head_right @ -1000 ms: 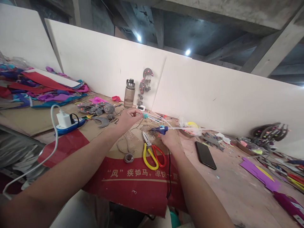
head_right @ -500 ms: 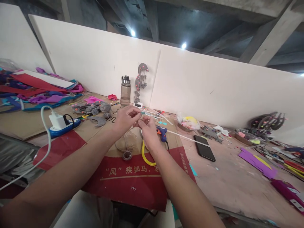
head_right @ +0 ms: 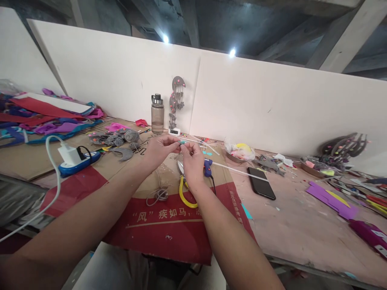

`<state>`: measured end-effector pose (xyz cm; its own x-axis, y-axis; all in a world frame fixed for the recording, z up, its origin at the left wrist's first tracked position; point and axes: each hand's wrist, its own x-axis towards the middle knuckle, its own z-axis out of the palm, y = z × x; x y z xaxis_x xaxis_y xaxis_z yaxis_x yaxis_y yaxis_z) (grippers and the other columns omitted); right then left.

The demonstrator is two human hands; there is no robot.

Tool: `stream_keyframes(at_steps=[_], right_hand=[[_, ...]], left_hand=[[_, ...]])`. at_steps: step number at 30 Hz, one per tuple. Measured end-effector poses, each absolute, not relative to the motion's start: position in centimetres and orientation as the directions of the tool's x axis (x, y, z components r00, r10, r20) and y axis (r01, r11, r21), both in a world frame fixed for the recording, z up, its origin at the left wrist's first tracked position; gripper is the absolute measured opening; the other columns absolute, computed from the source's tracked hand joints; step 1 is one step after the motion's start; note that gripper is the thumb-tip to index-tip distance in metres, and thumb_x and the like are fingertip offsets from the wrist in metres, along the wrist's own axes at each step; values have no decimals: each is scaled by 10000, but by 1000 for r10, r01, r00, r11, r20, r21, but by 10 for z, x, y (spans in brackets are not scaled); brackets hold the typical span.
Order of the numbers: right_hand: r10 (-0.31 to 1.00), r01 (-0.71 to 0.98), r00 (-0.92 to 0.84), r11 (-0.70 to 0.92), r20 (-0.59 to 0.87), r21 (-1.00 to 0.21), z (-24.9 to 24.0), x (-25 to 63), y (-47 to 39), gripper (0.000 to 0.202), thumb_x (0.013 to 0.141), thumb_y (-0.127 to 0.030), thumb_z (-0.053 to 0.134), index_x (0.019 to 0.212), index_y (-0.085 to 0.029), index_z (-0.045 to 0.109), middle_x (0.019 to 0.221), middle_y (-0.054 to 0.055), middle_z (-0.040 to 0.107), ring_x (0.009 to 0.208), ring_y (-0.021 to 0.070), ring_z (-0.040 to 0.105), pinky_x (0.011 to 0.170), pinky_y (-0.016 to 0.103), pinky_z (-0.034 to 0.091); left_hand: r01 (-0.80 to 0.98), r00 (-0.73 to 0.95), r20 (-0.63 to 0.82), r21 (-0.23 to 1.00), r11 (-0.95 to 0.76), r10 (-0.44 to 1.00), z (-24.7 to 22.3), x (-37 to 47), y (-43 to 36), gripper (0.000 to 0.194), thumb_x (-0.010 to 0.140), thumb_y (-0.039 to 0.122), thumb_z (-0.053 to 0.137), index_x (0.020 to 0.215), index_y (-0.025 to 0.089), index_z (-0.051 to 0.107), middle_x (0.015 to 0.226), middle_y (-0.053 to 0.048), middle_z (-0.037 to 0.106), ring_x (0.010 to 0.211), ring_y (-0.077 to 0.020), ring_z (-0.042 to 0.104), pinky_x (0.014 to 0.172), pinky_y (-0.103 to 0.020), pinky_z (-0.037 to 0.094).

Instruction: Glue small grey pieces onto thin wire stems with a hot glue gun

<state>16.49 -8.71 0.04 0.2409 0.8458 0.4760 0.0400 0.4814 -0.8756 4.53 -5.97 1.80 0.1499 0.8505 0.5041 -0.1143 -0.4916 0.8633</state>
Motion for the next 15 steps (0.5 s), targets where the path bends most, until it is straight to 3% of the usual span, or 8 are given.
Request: stream_keyframes(at_steps=[15], right_hand=[[822,169,268,474,503,-864,0,172,-88,218,745,-393,609,698,-181,610,610,-51,499,573,96,364,570,235,319]], left_hand=[[-197,213,435,896,-398,875,13,46,-51,201,704,317,711,783,132,706,783,-35,703,697,-131,657,773,-332,578]])
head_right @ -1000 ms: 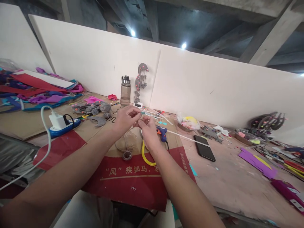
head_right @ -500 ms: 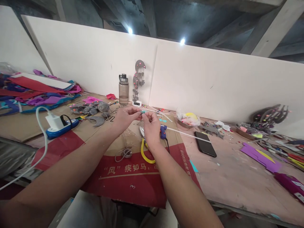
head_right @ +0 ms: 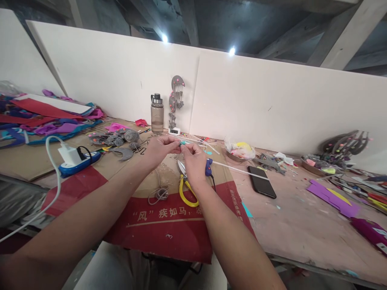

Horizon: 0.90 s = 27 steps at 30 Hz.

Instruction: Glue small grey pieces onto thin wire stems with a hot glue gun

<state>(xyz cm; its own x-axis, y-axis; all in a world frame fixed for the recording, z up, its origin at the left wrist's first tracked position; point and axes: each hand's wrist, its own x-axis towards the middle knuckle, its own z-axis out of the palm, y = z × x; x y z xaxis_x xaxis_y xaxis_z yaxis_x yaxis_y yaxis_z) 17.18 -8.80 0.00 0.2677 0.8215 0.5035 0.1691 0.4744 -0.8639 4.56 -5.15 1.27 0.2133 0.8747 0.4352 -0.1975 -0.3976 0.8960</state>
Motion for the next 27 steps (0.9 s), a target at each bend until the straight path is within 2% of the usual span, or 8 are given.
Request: stream_keyframes(at_steps=[13,21,27], right_hand=[[841,171,296,420,453,-891,8,172,-91,209,703,-357,619,607,-177,573,555,-57,478,552,92,358,554,237,301],[853,136,317,393,415,-910,6,174,-86,219,656,-362,641,568,-183,551,514,-72,435,522,84,317,525,240,271],[859,127,315,384,404,-914,4,174,-84,227,640,-361,648,553,-188,529,512,-72,416,508,81,300,512,243,256]], left_hand=[[-204,247,413,907,-370,877,10,45,-50,246,692,348,732,786,123,701,791,-51,703,699,-141,662,780,-351,571],[-176,249,408,911,-373,878,9,44,-48,270,678,379,750,775,132,701,757,-51,702,661,-137,645,734,-331,567],[-141,240,413,910,-389,879,11,45,-51,214,693,343,721,747,136,700,697,-41,686,609,-118,614,671,-287,542]])
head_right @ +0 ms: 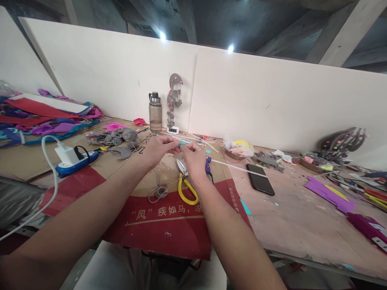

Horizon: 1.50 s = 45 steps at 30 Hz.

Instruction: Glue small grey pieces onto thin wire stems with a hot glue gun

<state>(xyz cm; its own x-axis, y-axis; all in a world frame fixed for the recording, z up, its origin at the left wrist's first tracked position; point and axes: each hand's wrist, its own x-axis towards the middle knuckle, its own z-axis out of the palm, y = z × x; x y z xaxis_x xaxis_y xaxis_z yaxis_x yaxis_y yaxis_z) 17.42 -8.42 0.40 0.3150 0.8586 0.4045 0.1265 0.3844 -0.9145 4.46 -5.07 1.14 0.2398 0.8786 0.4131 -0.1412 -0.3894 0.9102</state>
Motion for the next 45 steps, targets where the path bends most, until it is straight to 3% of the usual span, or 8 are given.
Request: stream_keyframes(at_steps=[17,24,30,39,45], right_hand=[[858,175,299,382,419,-907,3,172,-85,259,670,-357,643,556,-182,489,542,-66,414,547,80,322,538,240,274],[903,-118,331,329,276,-937,6,170,-88,337,603,-334,718,858,-226,526,523,-121,374,439,55,244,446,211,203],[923,-116,288,297,254,-948,5,171,-88,280,606,-362,715,781,-165,620,573,-79,468,450,39,259,441,216,215],[904,-102,351,298,246,-949,4,171,-85,221,625,-349,672,724,-166,597,560,-78,474,466,50,292,458,220,251],[896,-55,341,319,282,-946,4,168,-86,208,646,-352,651,720,-169,586,571,-73,474,501,62,332,500,217,281]], left_hand=[[-79,226,441,897,-435,869,11,44,-52,157,719,294,635,676,145,613,578,9,581,526,-86,510,547,-227,414],[-16,258,445,889,-457,858,11,42,-49,161,744,304,602,723,144,612,572,16,577,476,-63,449,492,-209,344],[5,276,407,905,-424,871,9,42,-49,176,757,324,600,746,149,619,543,17,567,440,-53,414,455,-196,301],[-302,417,282,940,-161,864,11,46,-50,225,658,320,730,740,123,659,647,-6,563,546,-68,477,452,-192,324],[-313,373,254,940,-137,892,8,49,-49,236,612,305,765,713,125,651,638,22,514,530,-41,417,462,-181,308]])
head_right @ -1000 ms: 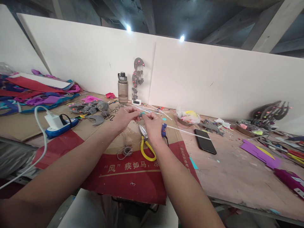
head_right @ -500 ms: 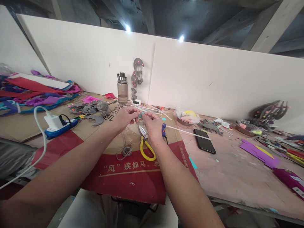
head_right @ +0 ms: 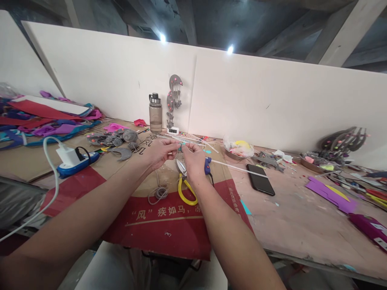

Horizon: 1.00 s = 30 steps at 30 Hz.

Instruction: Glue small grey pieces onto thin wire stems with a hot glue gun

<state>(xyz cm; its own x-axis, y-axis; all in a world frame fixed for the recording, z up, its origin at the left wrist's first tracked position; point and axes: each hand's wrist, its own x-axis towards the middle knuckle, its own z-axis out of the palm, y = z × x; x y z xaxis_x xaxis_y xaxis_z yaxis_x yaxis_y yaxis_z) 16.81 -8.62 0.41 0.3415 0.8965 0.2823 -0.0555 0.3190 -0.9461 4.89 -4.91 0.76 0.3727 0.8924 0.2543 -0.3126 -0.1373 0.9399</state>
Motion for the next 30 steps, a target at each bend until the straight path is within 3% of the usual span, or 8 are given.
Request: stream_keyframes(at_steps=[6,12,18,24,30], right_hand=[[878,62,289,381,382,-923,2,168,-86,266,676,-387,644,810,-160,604,672,-40,535,579,84,396,555,228,315],[833,240,268,428,484,-871,0,175,-86,266,746,-367,613,944,-193,582,593,-85,322,539,94,320,518,230,282],[820,328,265,419,508,-847,3,178,-89,208,779,-353,575,892,-181,607,586,-78,316,534,98,310,512,238,264],[740,422,255,494,623,-760,3,175,-95,119,797,-287,558,868,-195,587,584,-81,316,545,100,320,542,236,279],[745,476,246,464,620,-747,2,176,-94,155,808,-288,555,857,-173,647,597,-58,403,558,105,346,570,245,301]], left_hand=[[-270,296,200,955,-119,934,10,49,-50,193,613,279,721,662,139,597,566,45,443,498,-43,369,445,-180,264],[-192,233,278,953,-236,932,11,47,-49,163,640,276,663,623,146,565,547,50,445,478,-42,342,447,-193,258],[-126,228,344,938,-323,911,12,46,-51,151,651,266,656,623,149,563,532,59,448,456,-39,331,447,-207,262],[-227,313,314,941,-251,896,8,45,-46,208,678,336,689,682,148,601,545,37,490,464,-56,413,449,-211,306],[-324,359,289,930,-172,888,4,45,-41,228,649,324,746,707,133,636,581,22,507,517,-55,437,476,-194,342]])
